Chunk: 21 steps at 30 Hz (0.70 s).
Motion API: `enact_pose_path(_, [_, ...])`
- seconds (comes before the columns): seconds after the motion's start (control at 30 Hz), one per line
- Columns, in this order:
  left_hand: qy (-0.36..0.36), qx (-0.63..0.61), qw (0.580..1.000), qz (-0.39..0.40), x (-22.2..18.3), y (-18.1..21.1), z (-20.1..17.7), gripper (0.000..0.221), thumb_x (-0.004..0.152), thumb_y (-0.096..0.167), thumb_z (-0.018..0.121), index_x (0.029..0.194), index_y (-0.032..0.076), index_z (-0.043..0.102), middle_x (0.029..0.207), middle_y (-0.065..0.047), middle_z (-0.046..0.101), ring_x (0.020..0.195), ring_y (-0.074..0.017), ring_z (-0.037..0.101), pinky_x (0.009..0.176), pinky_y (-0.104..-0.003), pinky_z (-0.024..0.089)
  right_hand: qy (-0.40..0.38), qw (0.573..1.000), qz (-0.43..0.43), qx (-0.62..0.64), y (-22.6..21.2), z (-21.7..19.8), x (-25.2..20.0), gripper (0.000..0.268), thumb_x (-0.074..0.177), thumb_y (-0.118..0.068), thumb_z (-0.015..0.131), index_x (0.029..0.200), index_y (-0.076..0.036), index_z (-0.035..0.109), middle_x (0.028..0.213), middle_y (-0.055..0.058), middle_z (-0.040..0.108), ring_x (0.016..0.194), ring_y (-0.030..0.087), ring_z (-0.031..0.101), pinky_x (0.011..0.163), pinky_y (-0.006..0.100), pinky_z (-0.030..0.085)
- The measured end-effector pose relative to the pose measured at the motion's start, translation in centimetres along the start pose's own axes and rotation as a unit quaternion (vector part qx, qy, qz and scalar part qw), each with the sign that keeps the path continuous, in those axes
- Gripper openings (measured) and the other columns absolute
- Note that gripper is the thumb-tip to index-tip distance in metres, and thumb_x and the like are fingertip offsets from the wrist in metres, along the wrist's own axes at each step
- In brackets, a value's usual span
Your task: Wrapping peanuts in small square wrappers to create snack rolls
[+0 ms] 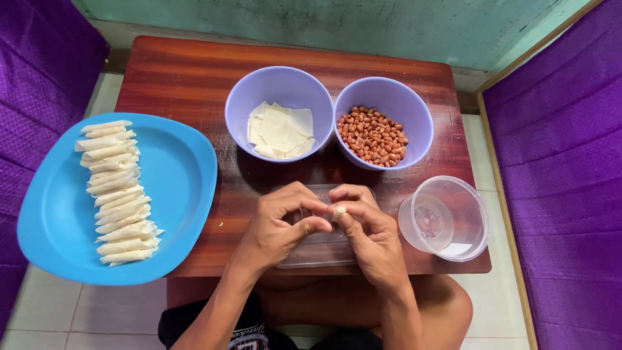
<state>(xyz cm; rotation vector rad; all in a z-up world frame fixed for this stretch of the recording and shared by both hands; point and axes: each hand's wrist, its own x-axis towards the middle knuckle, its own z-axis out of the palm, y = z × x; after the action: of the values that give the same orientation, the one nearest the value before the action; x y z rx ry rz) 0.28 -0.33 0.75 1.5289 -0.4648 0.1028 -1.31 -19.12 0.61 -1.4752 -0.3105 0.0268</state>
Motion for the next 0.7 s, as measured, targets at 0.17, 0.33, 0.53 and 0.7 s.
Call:
enact_pose_path(0.17, [-0.012, 0.007, 1.0, -0.003, -0.1, -0.5, 0.3, 0.013, 0.084, 0.013, 0.078, 0.095, 0.004, 0.079, 0.087, -0.004, 0.071, 0.069, -0.0103, 0.055, 0.06, -0.024, 0.043, -0.022, 1.0, 0.002, 0.018, 0.0, 0.0, 0.0, 0.017, 0.099, -0.01, 0.065, 0.11, -0.004, 0.075, 0.124, 0.013, 0.058, 0.114, 0.02, 0.054, 0.098, 0.031, 0.046])
enact_pose_path(0.33, [-0.012, 0.005, 0.999, -0.032, 0.0, -0.1, 0.1, 0.006, 0.087, 0.007, 0.076, 0.092, 0.005, 0.079, 0.081, -0.002, 0.069, 0.065, -0.0079, 0.048, 0.056, -0.023, 0.037, -0.012, 0.999, 0.004, 0.041, 0.2, -0.1, 0.0, 0.016, 0.101, -0.007, 0.062, 0.109, -0.002, 0.075, 0.122, 0.012, 0.059, 0.112, 0.019, 0.054, 0.097, 0.03, 0.045])
enact_pose_path(0.53, [-0.033, 0.028, 0.999, -0.01, -0.1, 0.4, 0.1, 0.011, 0.085, 0.012, 0.078, 0.093, 0.003, 0.078, 0.084, -0.001, 0.074, 0.075, -0.0106, 0.058, 0.064, -0.025, 0.047, 0.0, 1.0, 0.009, 0.008, -0.1, 0.3, -0.1, 0.015, 0.1, -0.006, 0.062, 0.106, 0.001, 0.074, 0.119, 0.013, 0.061, 0.11, 0.019, 0.056, 0.097, 0.031, 0.048])
enact_pose_path(0.7, [0.081, 0.081, 0.993, -0.012, -0.1, 1.8, -0.2, 0.025, 0.091, 0.028, 0.071, 0.094, 0.003, 0.074, 0.084, -0.002, 0.069, 0.066, -0.0091, 0.054, 0.06, -0.023, 0.045, 0.023, 0.996, 0.01, -0.081, -0.8, 1.1, 0.1, 0.015, 0.099, -0.005, 0.062, 0.107, 0.002, 0.071, 0.112, 0.008, 0.066, 0.094, 0.015, 0.059, 0.084, 0.026, 0.051])
